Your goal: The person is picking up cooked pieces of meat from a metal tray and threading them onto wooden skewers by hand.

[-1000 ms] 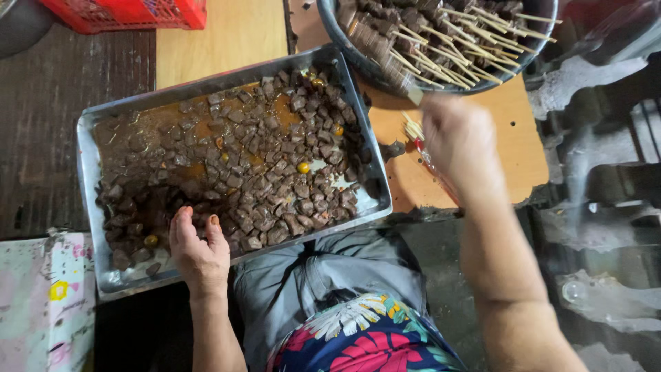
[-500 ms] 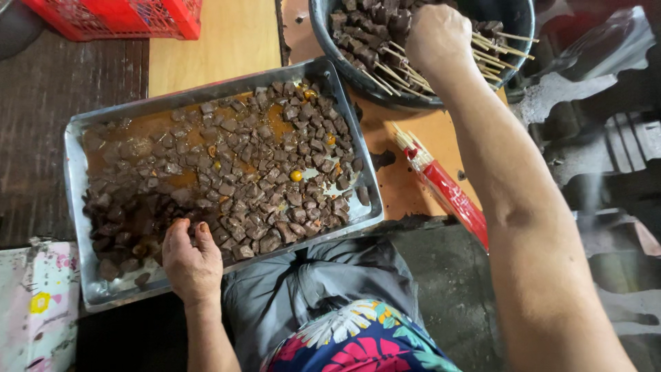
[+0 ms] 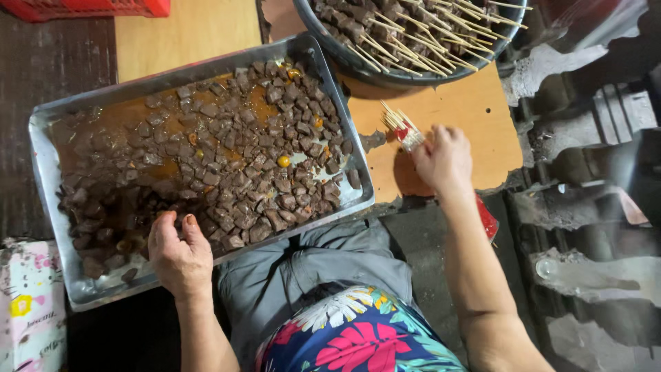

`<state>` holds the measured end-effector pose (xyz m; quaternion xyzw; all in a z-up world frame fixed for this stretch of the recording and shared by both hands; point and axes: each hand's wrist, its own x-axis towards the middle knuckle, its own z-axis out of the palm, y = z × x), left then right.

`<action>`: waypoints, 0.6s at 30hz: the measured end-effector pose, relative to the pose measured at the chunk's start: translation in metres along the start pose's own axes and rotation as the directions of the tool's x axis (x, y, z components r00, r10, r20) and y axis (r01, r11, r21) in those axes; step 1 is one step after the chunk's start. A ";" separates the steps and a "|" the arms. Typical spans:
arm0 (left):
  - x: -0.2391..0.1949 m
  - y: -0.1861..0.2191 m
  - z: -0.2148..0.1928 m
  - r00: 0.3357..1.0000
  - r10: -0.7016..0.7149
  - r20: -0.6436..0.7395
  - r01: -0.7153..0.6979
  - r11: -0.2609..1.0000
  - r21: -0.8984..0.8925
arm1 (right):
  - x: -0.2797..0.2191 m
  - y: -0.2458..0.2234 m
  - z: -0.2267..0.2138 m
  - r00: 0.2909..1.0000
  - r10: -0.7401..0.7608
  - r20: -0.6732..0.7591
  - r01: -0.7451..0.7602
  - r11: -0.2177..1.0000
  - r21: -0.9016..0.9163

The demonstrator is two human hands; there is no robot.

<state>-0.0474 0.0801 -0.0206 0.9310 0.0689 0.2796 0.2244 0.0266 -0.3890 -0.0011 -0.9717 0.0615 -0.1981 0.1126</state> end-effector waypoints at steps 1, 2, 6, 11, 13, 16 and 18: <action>-0.001 0.000 0.001 1.000 -0.006 0.006 0.006 1.000 0.006 | -0.006 0.001 0.004 0.997 0.029 0.066 -0.028 1.000 -0.007; -0.002 -0.001 0.001 1.000 -0.013 0.013 0.013 1.000 0.011 | -0.011 -0.002 0.010 0.990 0.058 0.131 -0.056 0.998 -0.016; -0.001 -0.007 0.005 1.000 -0.021 0.008 0.021 1.000 0.014 | -0.024 -0.010 0.009 0.977 0.076 0.199 -0.061 0.995 -0.083; -0.005 -0.014 0.009 0.998 0.000 -0.070 0.003 1.000 0.030 | -0.038 -0.014 -0.014 0.911 0.150 0.383 -0.242 0.948 0.205; -0.008 -0.015 0.006 0.998 0.002 -0.068 0.000 1.000 0.023 | -0.052 -0.015 -0.023 0.880 0.159 0.448 -0.320 0.896 0.309; -0.006 -0.009 0.006 0.998 -0.011 -0.058 0.010 1.000 -0.015 | -0.072 -0.019 -0.038 0.832 0.177 0.525 -0.436 0.794 0.423; -0.002 -0.002 0.001 0.998 -0.026 -0.052 0.025 1.000 -0.015 | -0.088 -0.033 -0.046 0.759 0.214 0.615 -0.556 0.705 0.441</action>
